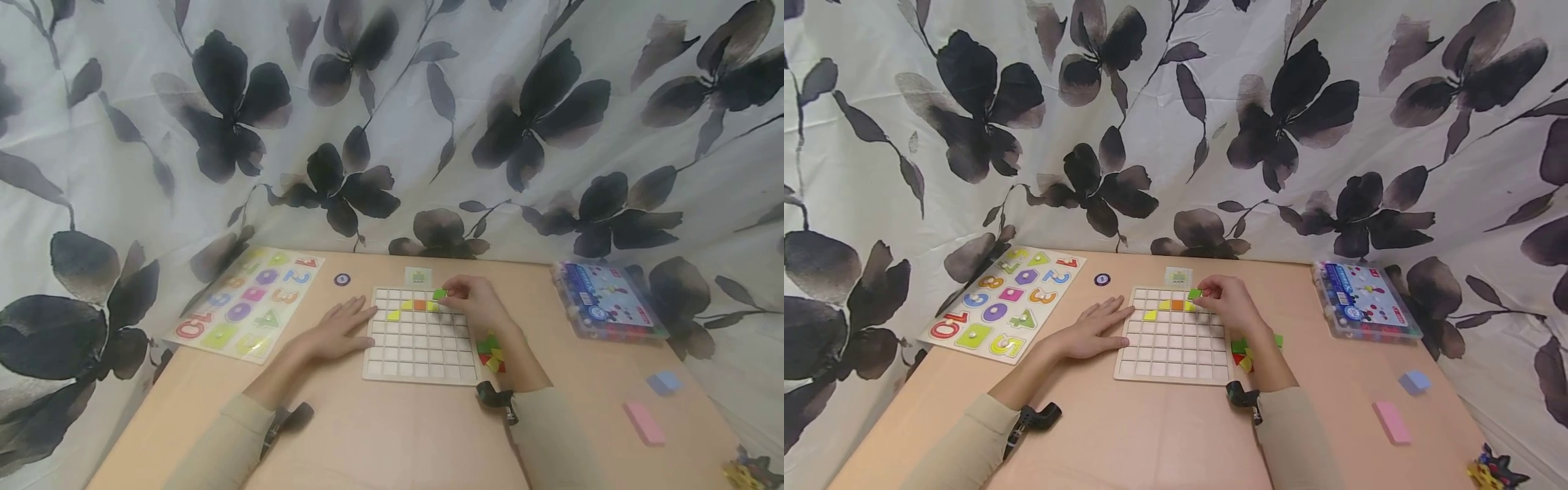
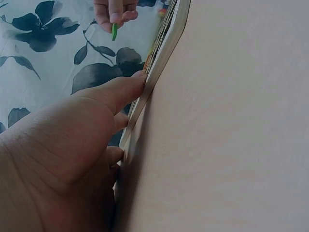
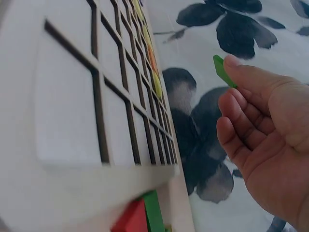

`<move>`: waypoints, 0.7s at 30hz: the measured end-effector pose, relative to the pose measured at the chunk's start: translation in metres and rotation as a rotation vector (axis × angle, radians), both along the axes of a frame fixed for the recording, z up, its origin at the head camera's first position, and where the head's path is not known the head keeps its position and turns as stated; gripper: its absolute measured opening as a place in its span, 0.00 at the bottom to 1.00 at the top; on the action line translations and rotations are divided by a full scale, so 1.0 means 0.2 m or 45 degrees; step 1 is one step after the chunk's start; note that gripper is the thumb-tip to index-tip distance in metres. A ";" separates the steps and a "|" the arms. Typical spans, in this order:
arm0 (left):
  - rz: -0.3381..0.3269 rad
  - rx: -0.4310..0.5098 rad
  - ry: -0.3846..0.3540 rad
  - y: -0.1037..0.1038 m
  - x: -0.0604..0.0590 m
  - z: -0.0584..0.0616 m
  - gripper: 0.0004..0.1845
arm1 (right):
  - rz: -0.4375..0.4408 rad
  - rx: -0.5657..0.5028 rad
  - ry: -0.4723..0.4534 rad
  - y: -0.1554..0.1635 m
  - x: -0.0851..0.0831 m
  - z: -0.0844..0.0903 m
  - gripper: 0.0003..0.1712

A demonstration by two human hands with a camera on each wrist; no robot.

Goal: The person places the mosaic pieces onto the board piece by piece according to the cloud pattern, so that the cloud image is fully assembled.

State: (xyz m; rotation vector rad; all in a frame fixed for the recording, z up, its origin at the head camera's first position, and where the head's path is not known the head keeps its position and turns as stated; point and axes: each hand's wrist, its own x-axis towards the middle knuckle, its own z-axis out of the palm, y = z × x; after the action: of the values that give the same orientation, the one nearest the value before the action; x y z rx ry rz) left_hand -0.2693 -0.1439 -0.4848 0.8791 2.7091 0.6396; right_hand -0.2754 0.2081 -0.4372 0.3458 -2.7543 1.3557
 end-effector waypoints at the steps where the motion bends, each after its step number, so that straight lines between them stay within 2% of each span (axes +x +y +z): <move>1: 0.000 -0.008 0.006 0.00 0.00 0.00 0.43 | 0.010 -0.001 0.005 -0.02 0.00 0.00 0.16; 14: -0.021 0.025 0.025 -0.01 -0.01 -0.01 0.42 | 0.093 -0.004 0.078 -0.18 0.00 -0.04 0.14; 21: -0.005 0.017 0.003 -0.01 0.00 -0.01 0.42 | 0.110 -0.012 0.027 -0.26 0.00 -0.10 0.13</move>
State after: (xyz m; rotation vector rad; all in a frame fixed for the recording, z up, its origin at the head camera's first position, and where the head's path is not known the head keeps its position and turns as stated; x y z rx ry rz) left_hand -0.2685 -0.1465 -0.4861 0.8888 2.7072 0.6575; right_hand -0.2759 0.1565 -0.4564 0.4816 -2.7444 1.3751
